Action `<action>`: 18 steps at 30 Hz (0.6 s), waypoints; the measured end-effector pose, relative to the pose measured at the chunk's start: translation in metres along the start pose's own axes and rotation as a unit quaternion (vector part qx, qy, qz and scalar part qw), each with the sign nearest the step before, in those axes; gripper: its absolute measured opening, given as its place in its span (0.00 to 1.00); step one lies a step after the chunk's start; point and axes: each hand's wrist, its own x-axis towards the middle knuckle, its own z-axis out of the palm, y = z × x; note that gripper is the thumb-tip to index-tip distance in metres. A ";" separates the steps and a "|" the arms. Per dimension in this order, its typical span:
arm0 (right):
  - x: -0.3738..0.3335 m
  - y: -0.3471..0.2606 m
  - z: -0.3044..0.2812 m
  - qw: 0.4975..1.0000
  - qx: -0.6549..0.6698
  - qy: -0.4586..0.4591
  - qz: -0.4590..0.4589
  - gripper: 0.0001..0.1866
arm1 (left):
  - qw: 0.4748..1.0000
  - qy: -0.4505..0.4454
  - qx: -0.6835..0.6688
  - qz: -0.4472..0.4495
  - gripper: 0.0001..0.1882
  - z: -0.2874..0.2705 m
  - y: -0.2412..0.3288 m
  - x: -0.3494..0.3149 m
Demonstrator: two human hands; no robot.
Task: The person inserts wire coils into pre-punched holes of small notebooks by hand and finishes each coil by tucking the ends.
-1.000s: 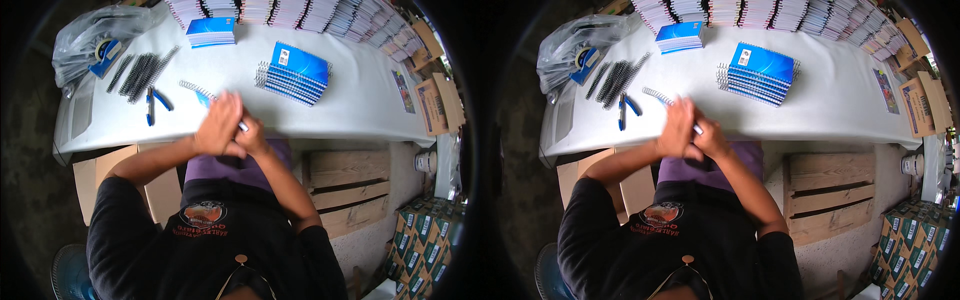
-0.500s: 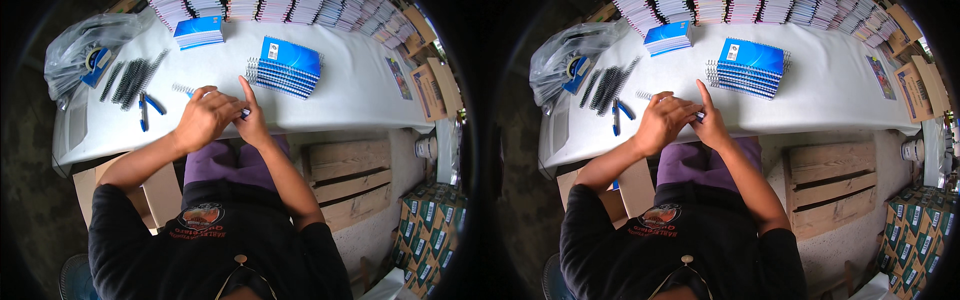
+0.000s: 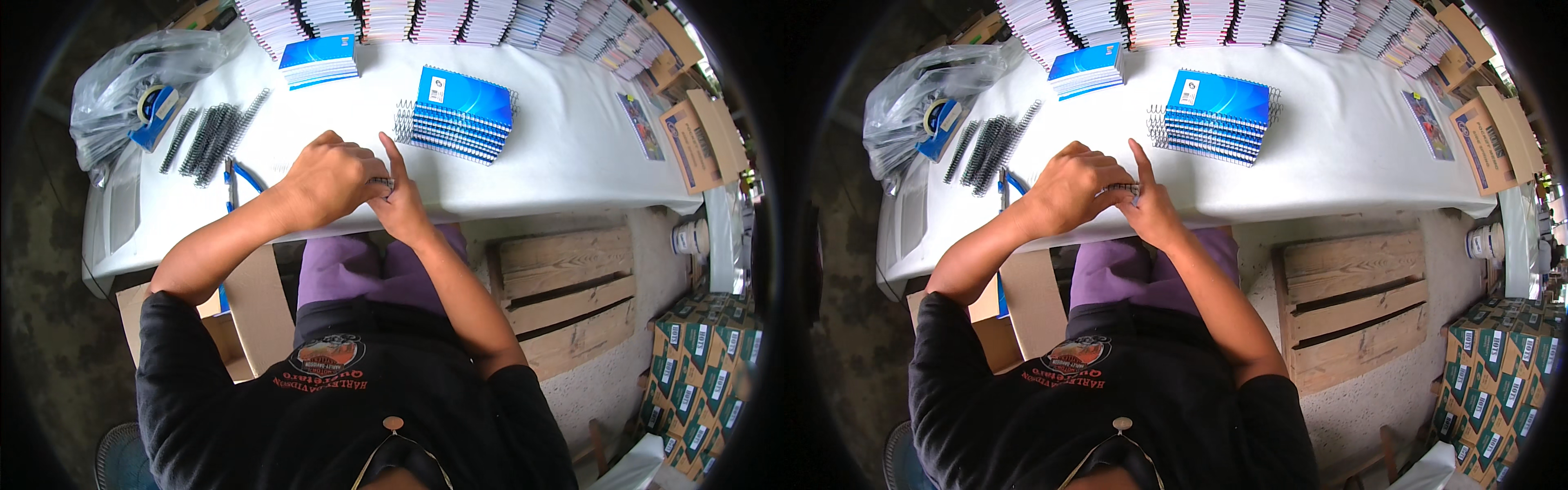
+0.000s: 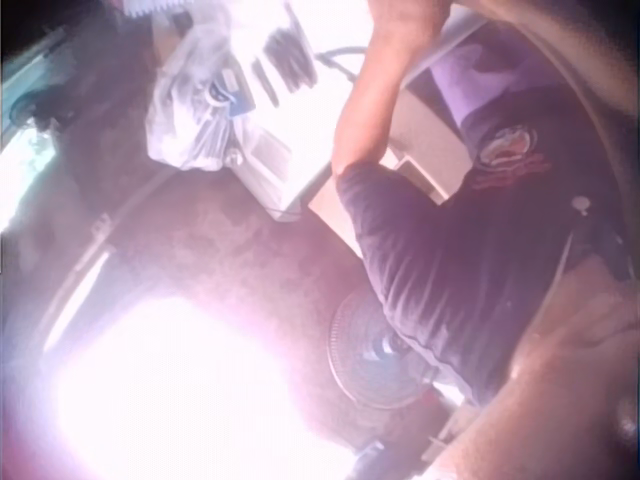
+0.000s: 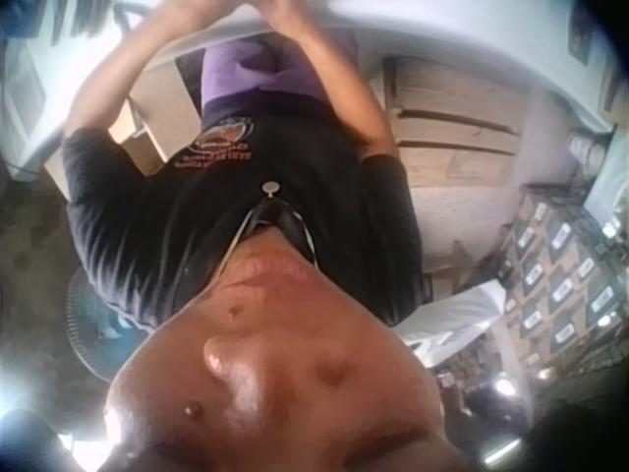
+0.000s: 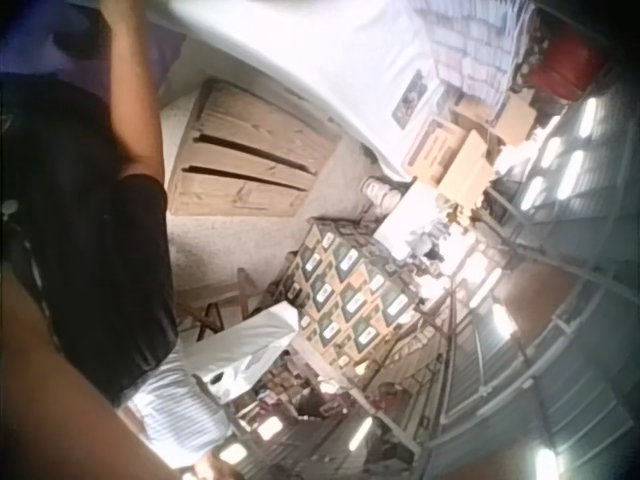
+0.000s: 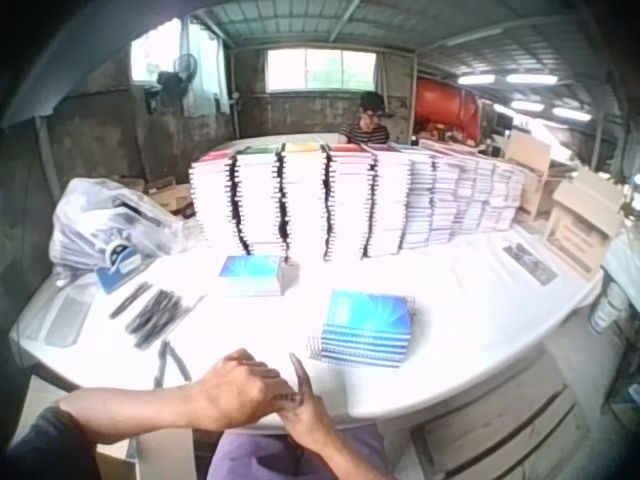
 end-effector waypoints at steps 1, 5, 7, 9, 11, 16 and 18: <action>0.000 0.002 0.000 1.000 -0.009 0.008 -0.011 0.45 | 1.000 0.017 0.003 -0.017 0.13 -0.002 0.004 0.003; 0.000 0.005 0.000 0.998 -0.024 0.024 -0.045 0.46 | 0.998 0.068 0.007 -0.016 0.12 0.000 0.012 0.005; 0.000 0.004 0.000 0.999 -0.008 0.021 -0.042 0.47 | 1.000 0.010 -0.008 0.004 0.12 -0.006 0.006 0.003; 0.000 0.003 0.000 0.999 0.020 0.014 -0.025 0.46 | 0.999 0.013 -0.044 -0.029 0.11 -0.006 0.008 0.005; 0.001 0.002 0.001 0.998 0.029 0.022 -0.053 0.45 | 0.996 0.036 -0.067 -0.051 0.10 -0.002 0.011 0.006; 0.000 -0.002 -0.002 1.000 0.004 0.000 -0.004 0.45 | 0.998 0.064 -0.026 -0.010 0.11 0.005 0.009 0.001; 0.000 -0.005 -0.003 1.000 0.000 -0.001 0.005 0.44 | 0.998 0.057 -0.024 -0.016 0.12 0.004 0.009 0.001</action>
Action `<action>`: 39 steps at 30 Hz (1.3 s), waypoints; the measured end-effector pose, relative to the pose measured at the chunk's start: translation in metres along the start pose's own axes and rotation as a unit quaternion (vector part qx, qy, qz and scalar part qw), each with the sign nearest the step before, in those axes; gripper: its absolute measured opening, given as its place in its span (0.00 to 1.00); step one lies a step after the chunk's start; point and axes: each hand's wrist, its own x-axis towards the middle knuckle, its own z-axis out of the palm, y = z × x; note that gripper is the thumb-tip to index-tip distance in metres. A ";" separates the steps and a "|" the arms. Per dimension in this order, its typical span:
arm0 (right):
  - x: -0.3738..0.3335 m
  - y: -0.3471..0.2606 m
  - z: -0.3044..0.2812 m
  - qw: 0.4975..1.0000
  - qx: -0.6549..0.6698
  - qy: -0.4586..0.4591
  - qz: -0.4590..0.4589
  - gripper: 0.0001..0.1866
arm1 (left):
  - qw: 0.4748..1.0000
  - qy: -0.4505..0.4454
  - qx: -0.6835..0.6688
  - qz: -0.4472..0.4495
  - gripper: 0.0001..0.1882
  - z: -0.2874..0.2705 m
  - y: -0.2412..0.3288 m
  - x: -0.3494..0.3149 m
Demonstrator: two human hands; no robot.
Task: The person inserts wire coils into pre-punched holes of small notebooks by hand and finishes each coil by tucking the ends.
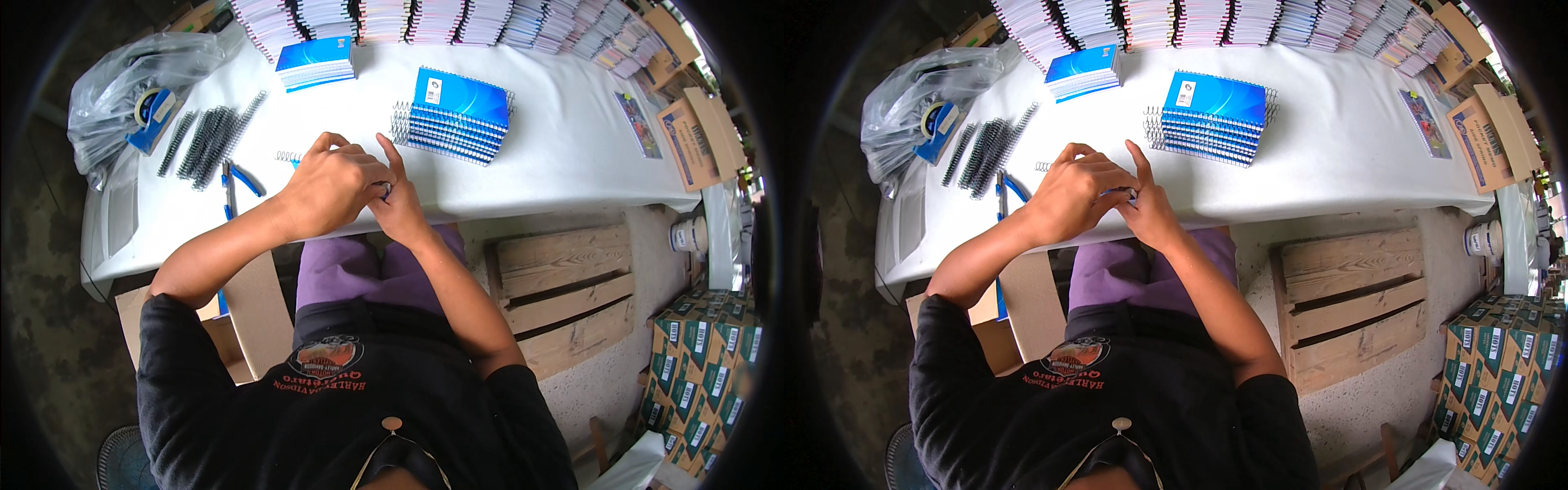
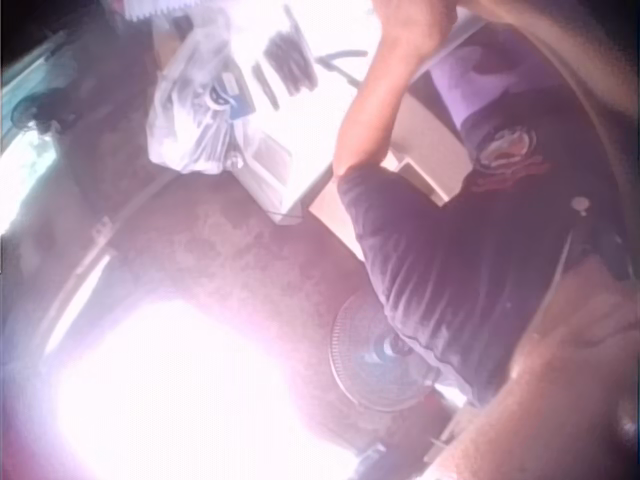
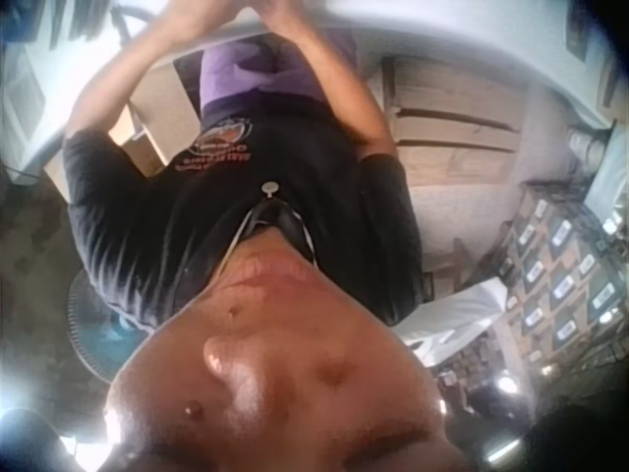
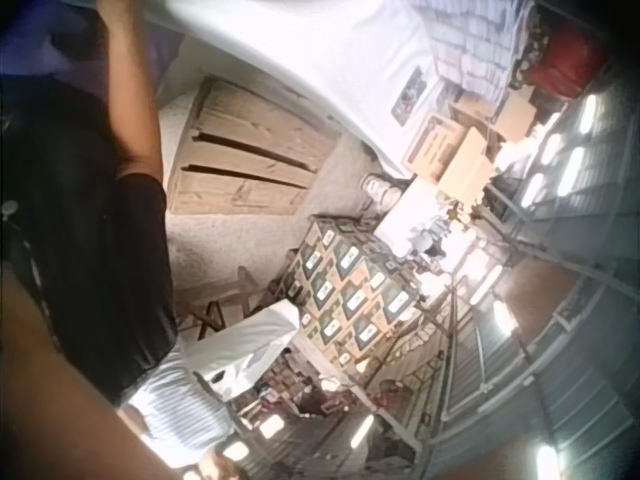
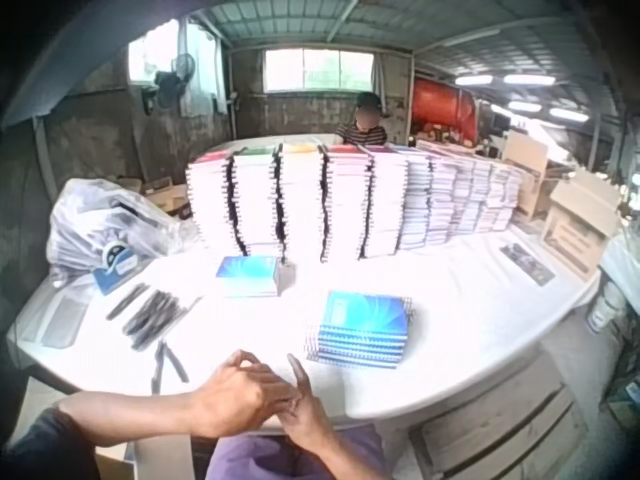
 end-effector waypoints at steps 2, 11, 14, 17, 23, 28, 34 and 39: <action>-0.001 -0.003 -0.001 1.000 0.012 0.003 -0.004 0.43 | 0.999 -0.035 -0.002 -0.034 0.12 -0.012 0.008 0.005; 0.036 -0.065 -0.054 0.871 0.323 0.325 -0.174 0.23 | 0.827 0.413 -0.340 -0.173 0.37 0.014 0.026 0.052; 0.050 -0.055 -0.083 0.904 -0.010 0.410 -0.119 0.31 | 0.713 0.409 -0.560 -0.107 0.12 0.017 0.045 0.092; 0.055 -0.027 -0.110 0.877 -0.081 0.469 -0.060 0.36 | 0.835 0.543 -0.085 -0.010 0.11 0.030 0.012 0.126; 0.050 0.012 -0.117 0.896 -0.040 0.442 -0.002 0.24 | 0.888 0.450 -0.057 -0.080 0.09 0.074 -0.002 0.122; 0.057 0.012 -0.110 0.867 -0.106 0.486 -0.024 0.19 | 0.817 0.481 -0.253 -0.191 0.13 0.101 -0.018 0.130; 0.041 0.007 -0.119 0.831 -0.142 0.536 -0.051 0.15 | 0.814 0.515 -0.229 -0.145 0.08 0.087 -0.059 0.126; 0.016 -0.013 -0.100 0.830 -0.076 0.530 -0.157 0.12 | 0.914 0.276 0.247 -0.166 0.23 0.043 -0.186 0.080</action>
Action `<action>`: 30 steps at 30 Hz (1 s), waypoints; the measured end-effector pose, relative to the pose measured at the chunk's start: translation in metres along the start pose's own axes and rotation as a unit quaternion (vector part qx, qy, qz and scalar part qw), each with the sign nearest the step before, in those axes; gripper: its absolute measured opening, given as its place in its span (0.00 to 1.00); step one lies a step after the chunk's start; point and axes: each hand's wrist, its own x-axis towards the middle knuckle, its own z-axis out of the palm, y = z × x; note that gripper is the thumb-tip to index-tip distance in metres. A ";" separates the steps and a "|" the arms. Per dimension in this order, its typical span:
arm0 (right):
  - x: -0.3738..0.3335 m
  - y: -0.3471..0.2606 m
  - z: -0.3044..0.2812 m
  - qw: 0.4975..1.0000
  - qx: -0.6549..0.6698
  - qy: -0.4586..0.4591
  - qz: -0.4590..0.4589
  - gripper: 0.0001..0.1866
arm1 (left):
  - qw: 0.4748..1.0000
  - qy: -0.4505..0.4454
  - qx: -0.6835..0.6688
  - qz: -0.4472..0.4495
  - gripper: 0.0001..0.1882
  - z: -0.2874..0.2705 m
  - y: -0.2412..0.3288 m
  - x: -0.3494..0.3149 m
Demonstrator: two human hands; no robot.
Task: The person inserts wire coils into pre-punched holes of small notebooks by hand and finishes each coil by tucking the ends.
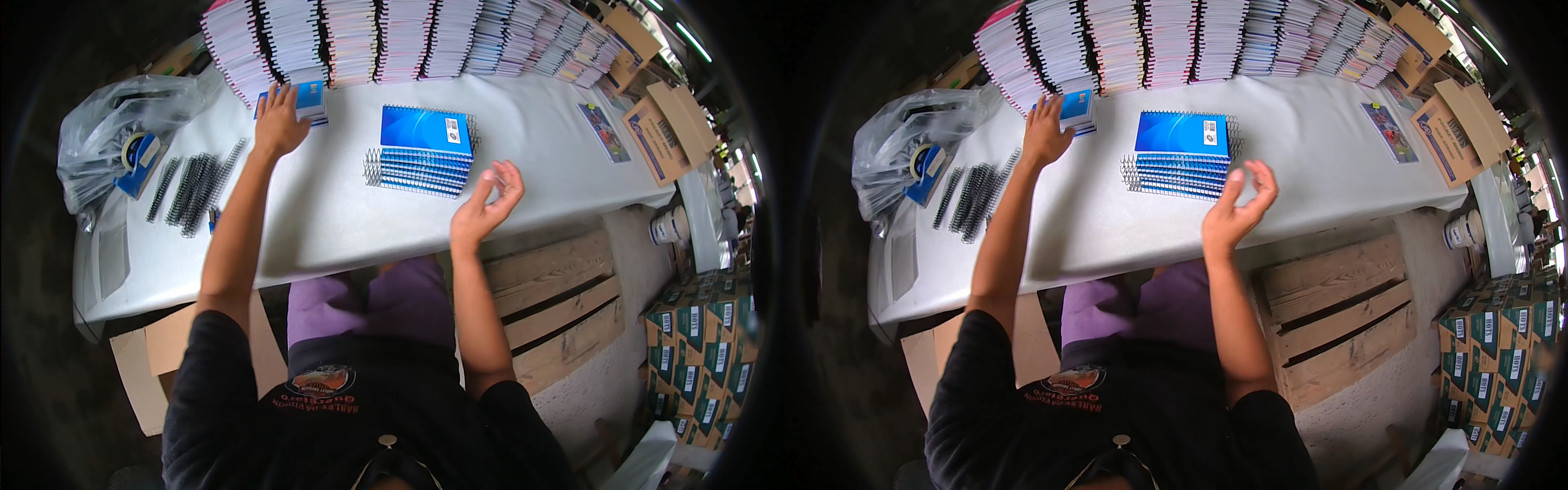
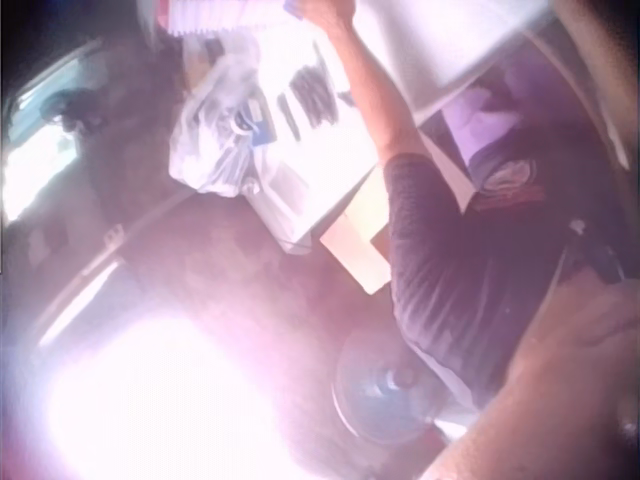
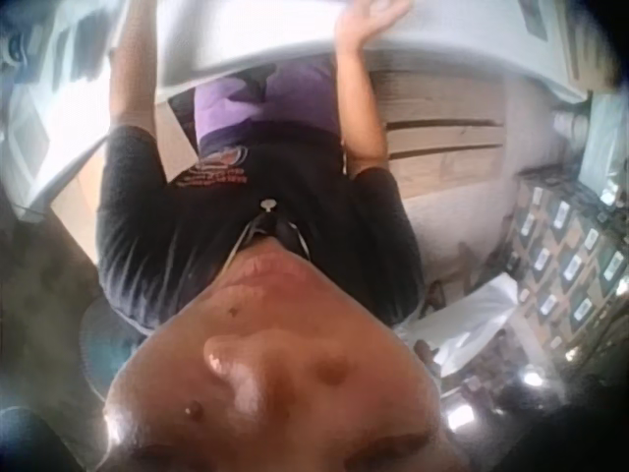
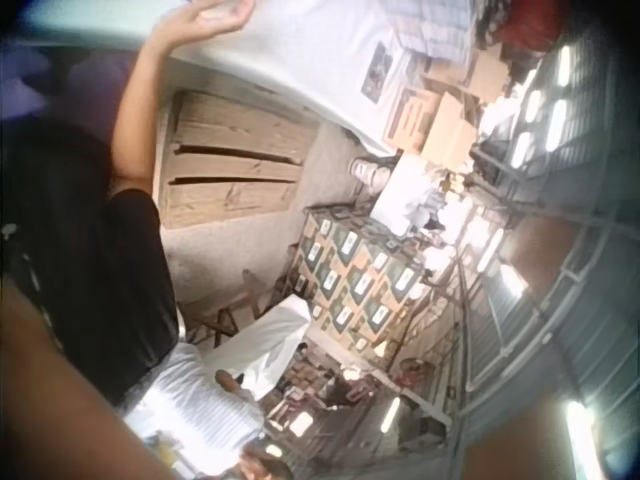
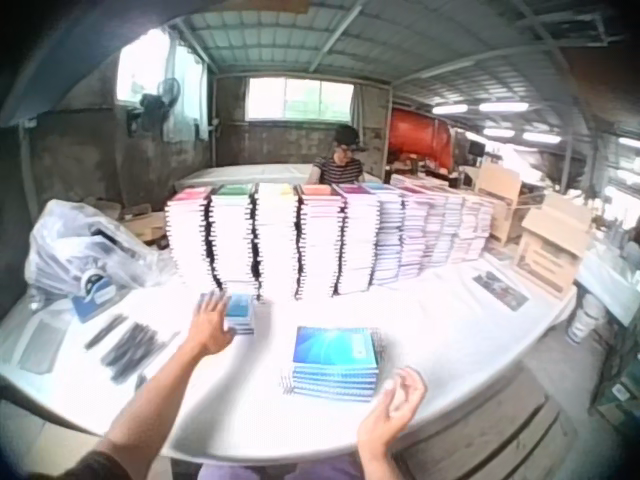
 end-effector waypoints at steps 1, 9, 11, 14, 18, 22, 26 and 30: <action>-0.012 -0.014 0.011 0.999 0.035 -0.037 -0.018 0.12 | 0.998 -0.024 0.027 0.045 0.21 0.012 -0.027 -0.018; -0.072 -0.069 0.041 0.889 -0.077 -0.393 -0.220 0.31 | 0.804 -0.061 -0.517 -0.287 0.15 -0.118 0.052 -0.053; -0.076 -0.061 0.046 0.878 -0.137 -0.373 -0.266 0.29 | 0.729 -0.157 -0.590 -0.310 0.14 -0.162 0.089 -0.067; -0.071 -0.056 0.045 0.927 0.201 -0.315 -0.011 0.14 | 0.758 -0.001 -0.594 -0.269 0.18 -0.166 0.072 -0.083; -0.063 -0.019 0.030 0.819 0.170 -0.491 0.245 0.11 | 0.622 -0.177 -0.706 -0.287 0.21 -0.105 0.052 -0.113; -0.051 -0.007 0.035 0.824 0.263 -0.463 0.193 0.09 | 0.669 -0.225 -0.651 -0.281 0.16 -0.090 0.073 -0.126; -0.056 -0.005 0.021 0.807 0.159 -0.532 0.202 0.13 | 0.961 -0.243 -0.131 -0.001 0.15 -0.075 0.021 -0.099; -0.065 0.002 0.027 0.806 0.158 -0.536 0.195 0.16 | 0.956 -0.187 0.129 -0.186 0.16 -0.051 -0.068 -0.083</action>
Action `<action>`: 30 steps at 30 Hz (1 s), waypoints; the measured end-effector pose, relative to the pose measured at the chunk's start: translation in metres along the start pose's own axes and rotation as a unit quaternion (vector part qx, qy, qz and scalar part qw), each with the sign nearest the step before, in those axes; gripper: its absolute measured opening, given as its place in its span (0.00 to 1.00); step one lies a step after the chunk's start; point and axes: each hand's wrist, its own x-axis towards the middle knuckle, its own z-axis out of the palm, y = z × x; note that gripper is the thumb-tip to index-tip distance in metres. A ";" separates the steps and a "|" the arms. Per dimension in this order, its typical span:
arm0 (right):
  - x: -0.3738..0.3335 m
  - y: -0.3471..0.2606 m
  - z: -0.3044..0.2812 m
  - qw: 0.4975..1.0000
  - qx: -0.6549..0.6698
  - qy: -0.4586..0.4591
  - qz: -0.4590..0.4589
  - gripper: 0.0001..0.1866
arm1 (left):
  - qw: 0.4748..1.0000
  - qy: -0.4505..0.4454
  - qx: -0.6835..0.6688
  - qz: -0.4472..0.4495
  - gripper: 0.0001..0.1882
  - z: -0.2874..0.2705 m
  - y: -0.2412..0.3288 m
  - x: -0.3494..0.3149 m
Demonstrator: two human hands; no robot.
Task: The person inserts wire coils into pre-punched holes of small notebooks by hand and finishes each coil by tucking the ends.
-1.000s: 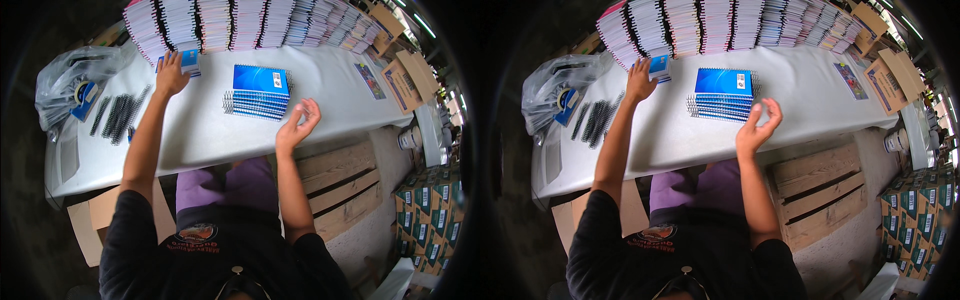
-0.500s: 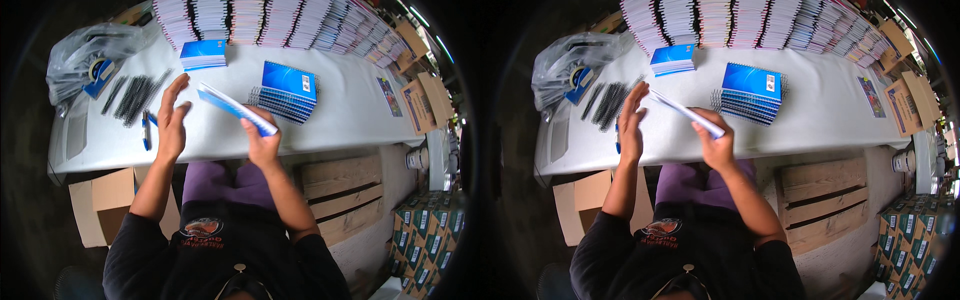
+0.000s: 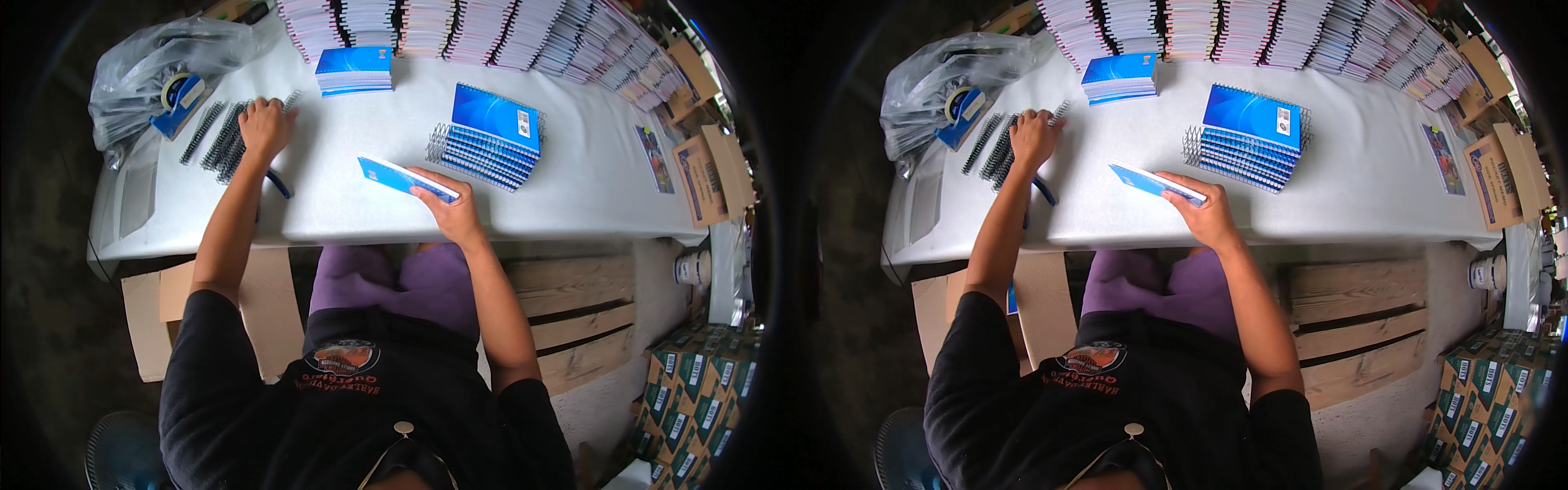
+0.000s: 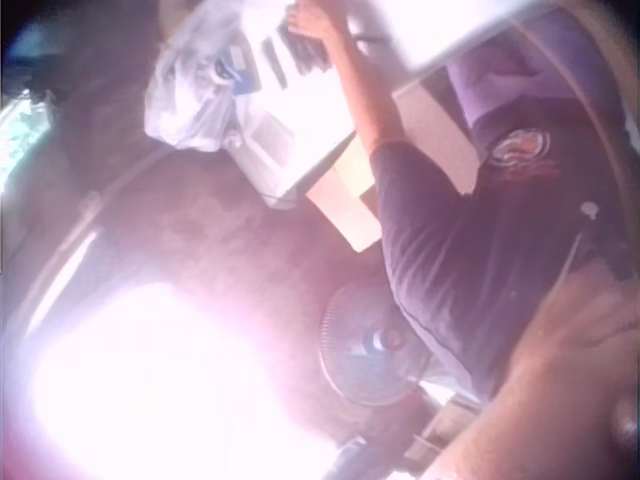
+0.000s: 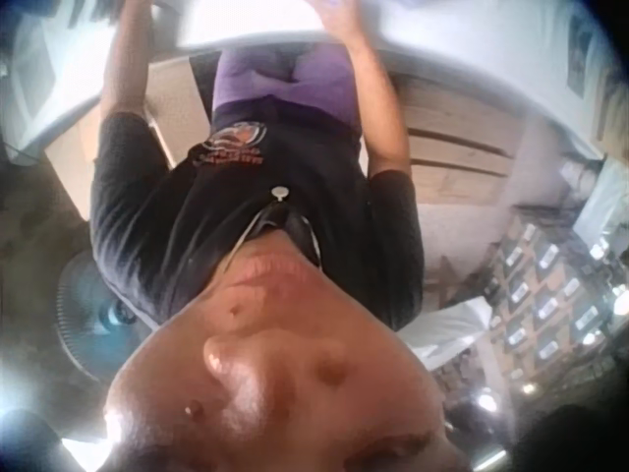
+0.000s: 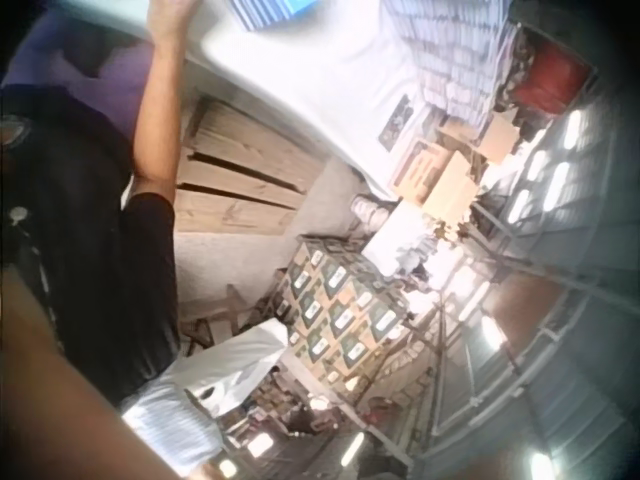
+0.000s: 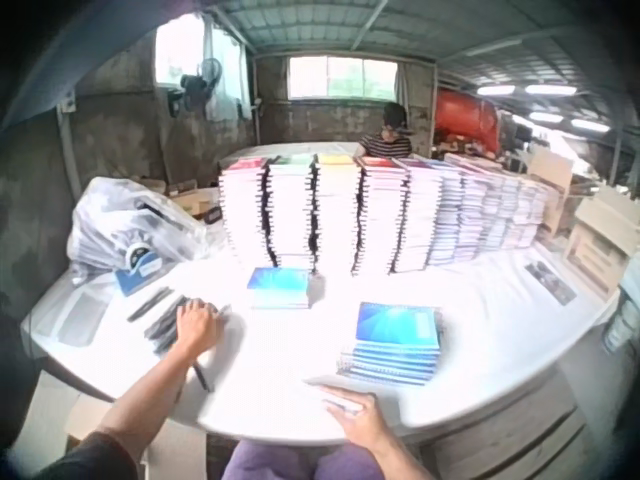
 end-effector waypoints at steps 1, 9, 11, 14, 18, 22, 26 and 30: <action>0.000 -0.003 0.000 1.000 0.010 0.012 -0.010 0.16 | 0.999 -0.012 -0.030 0.004 0.16 -0.001 -0.008 0.004; -0.003 -0.003 -0.007 0.999 0.018 0.026 -0.023 0.17 | 0.995 -0.051 -0.062 0.059 0.15 -0.001 -0.008 0.002; -0.001 -0.012 -0.001 0.998 0.016 0.050 -0.037 0.16 | 0.993 -0.051 -0.101 0.025 0.15 -0.003 -0.016 0.005; 0.002 -0.008 -0.003 1.000 0.018 0.018 -0.015 0.16 | 0.981 -0.029 -0.191 -0.008 0.15 -0.013 -0.017 0.009; 0.000 -0.008 -0.004 0.999 0.025 0.035 -0.023 0.16 | 0.822 -0.096 -0.554 0.094 0.15 -0.034 0.003 -0.006; 0.000 -0.011 -0.006 0.999 0.015 0.044 -0.008 0.16 | 0.739 -0.321 -0.581 0.113 0.22 -0.075 0.049 -0.050; 0.002 -0.008 -0.002 0.999 0.013 0.045 -0.024 0.17 | 0.775 -0.289 -0.552 0.102 0.25 -0.059 0.051 -0.056; 0.002 -0.007 -0.003 0.998 0.011 0.047 -0.026 0.17 | 0.796 -0.294 -0.521 0.091 0.27 -0.066 0.054 -0.053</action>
